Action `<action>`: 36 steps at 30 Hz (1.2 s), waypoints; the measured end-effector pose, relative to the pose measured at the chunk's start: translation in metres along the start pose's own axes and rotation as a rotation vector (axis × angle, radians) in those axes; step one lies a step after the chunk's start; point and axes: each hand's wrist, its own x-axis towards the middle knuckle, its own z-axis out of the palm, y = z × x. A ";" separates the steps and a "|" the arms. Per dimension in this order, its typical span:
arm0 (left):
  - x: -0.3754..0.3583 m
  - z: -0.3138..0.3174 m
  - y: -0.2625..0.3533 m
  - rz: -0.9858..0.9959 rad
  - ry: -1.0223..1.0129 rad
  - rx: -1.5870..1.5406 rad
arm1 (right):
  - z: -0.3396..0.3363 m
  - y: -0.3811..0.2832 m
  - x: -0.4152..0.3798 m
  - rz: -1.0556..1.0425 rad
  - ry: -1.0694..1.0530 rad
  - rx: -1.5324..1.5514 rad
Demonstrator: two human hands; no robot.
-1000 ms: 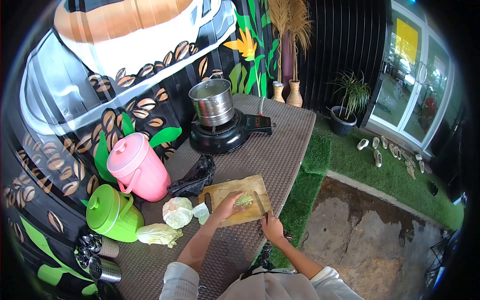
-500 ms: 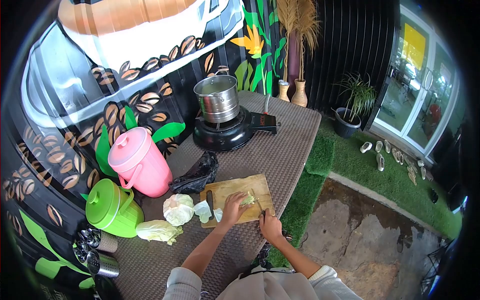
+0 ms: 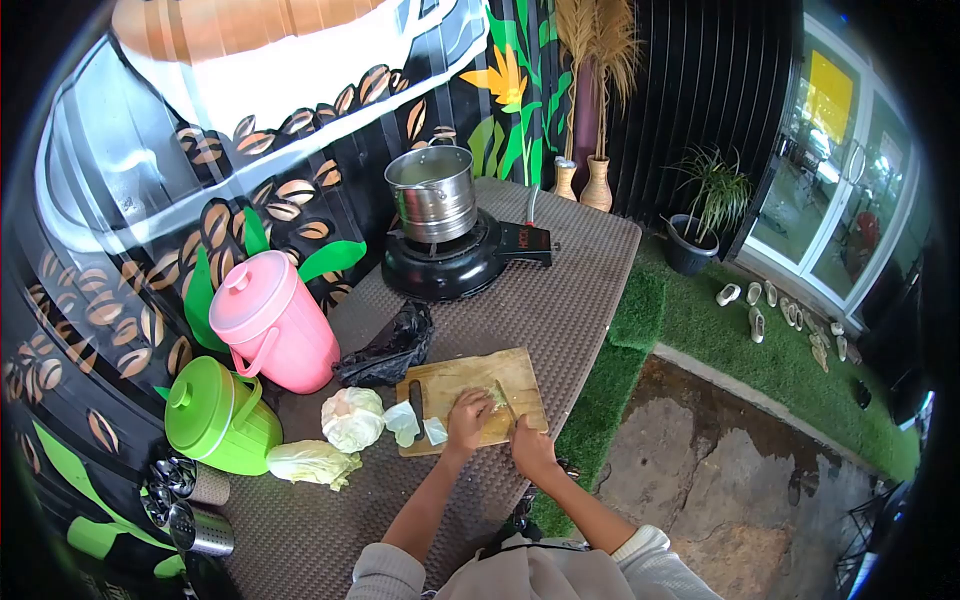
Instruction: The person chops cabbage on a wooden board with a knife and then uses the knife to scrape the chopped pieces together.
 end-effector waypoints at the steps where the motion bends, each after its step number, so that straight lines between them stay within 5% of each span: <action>1: 0.000 0.000 0.000 -0.003 0.001 0.000 | 0.000 0.000 0.001 -0.013 -0.002 -0.016; 9: 0.001 -0.003 0.006 -0.017 0.008 -0.049 | 0.012 -0.006 0.005 0.067 -0.060 -0.079; 18: -0.003 0.001 0.000 0.003 -0.001 -0.007 | 0.006 -0.006 0.017 -0.169 0.007 -0.279; 20: -0.003 0.001 0.002 -0.016 0.008 -0.035 | 0.015 -0.015 0.007 0.106 0.000 -0.055; 30: -0.003 -0.002 0.004 0.005 -0.011 -0.009 | -0.011 -0.019 0.008 -0.048 0.018 -0.096; 32: -0.002 0.001 0.000 -0.007 -0.003 -0.032 | 0.002 -0.024 -0.001 0.153 -0.072 -0.025; 36: -0.003 0.000 0.001 -0.003 -0.012 -0.031 | 0.002 -0.016 0.012 0.110 -0.063 -0.009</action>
